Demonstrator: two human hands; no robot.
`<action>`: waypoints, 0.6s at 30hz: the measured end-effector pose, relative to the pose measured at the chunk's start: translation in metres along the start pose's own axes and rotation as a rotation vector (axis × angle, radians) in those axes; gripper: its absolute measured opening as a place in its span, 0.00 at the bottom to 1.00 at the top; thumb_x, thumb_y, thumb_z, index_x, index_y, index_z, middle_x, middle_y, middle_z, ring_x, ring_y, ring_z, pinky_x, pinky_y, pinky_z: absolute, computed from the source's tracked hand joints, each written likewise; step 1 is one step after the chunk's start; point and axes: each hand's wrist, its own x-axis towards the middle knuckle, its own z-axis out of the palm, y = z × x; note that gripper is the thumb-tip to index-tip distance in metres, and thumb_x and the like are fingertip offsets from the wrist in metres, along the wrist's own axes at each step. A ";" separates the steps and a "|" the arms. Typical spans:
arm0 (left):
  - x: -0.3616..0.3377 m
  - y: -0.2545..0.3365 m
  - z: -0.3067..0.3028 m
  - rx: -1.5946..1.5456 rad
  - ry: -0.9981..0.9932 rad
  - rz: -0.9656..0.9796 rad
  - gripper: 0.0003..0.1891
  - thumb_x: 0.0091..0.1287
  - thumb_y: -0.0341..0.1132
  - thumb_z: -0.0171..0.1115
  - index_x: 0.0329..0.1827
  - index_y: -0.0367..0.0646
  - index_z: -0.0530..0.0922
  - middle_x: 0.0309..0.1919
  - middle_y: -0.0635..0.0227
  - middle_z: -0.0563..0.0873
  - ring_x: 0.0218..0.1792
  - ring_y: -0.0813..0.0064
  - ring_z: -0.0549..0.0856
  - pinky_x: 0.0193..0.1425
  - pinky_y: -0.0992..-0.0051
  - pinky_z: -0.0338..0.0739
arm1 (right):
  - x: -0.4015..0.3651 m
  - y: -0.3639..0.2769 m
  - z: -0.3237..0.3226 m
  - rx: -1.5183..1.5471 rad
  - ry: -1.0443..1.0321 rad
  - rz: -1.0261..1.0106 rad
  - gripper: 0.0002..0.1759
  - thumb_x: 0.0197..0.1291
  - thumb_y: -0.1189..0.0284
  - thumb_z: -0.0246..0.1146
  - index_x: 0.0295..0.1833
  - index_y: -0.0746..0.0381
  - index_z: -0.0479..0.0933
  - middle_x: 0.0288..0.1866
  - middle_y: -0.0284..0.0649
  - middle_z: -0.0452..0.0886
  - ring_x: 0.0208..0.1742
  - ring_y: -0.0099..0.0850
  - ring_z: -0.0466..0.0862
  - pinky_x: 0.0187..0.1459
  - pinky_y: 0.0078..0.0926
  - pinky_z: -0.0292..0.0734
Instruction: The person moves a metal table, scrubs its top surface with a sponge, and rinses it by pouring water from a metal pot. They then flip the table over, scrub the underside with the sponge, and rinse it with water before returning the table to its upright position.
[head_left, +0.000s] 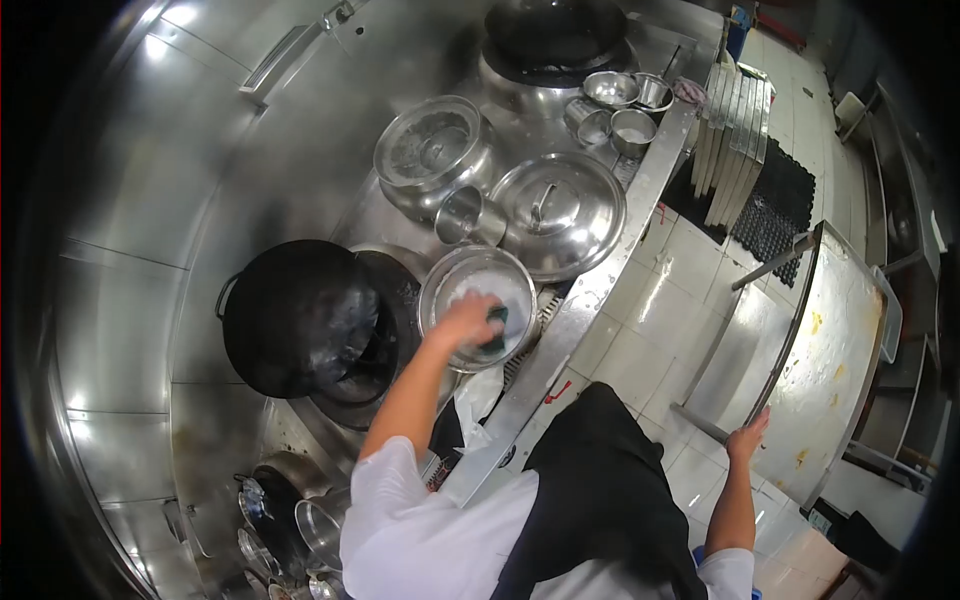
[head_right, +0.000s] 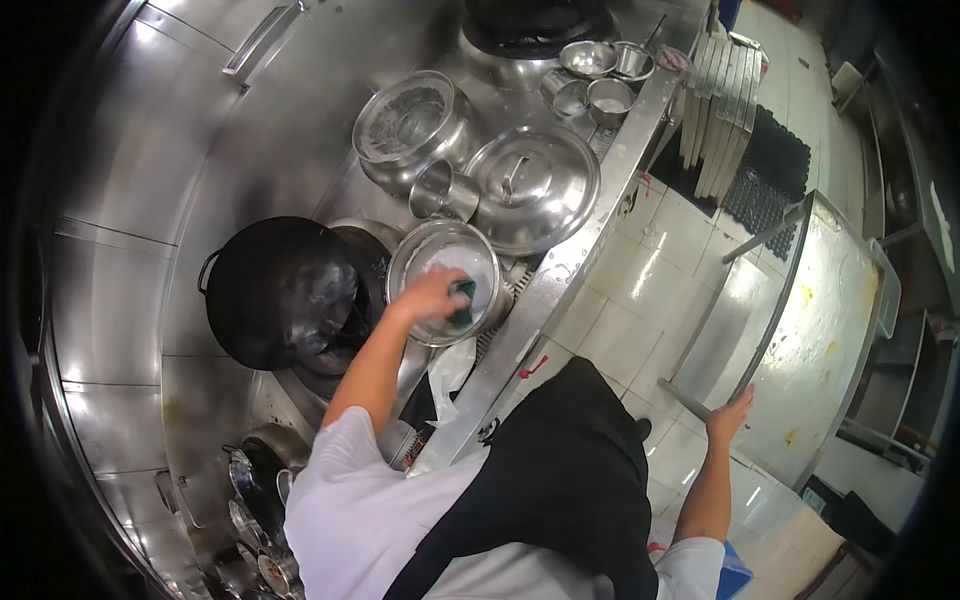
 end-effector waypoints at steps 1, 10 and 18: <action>-0.001 0.001 0.029 -0.045 0.011 -0.132 0.33 0.56 0.51 0.67 0.65 0.50 0.73 0.61 0.41 0.71 0.63 0.44 0.73 0.66 0.56 0.70 | 0.002 -0.002 -0.001 -0.004 -0.007 0.002 0.47 0.50 0.89 0.48 0.78 0.61 0.44 0.80 0.48 0.48 0.79 0.52 0.48 0.71 0.58 0.51; 0.134 -0.097 0.108 0.607 -0.436 0.399 0.19 0.70 0.46 0.48 0.58 0.53 0.80 0.60 0.52 0.78 0.57 0.51 0.80 0.63 0.56 0.72 | 0.009 0.027 0.005 0.021 0.046 -0.163 0.37 0.50 0.84 0.51 0.71 0.71 0.60 0.72 0.60 0.61 0.75 0.52 0.57 0.75 0.46 0.49; -0.007 0.046 -0.086 -0.427 0.367 0.189 0.21 0.57 0.30 0.63 0.54 0.35 0.78 0.45 0.60 0.84 0.47 0.69 0.81 0.55 0.71 0.73 | -0.059 0.092 -0.066 -0.129 0.471 0.451 0.38 0.63 0.59 0.57 0.75 0.62 0.56 0.79 0.54 0.49 0.79 0.52 0.46 0.70 0.65 0.48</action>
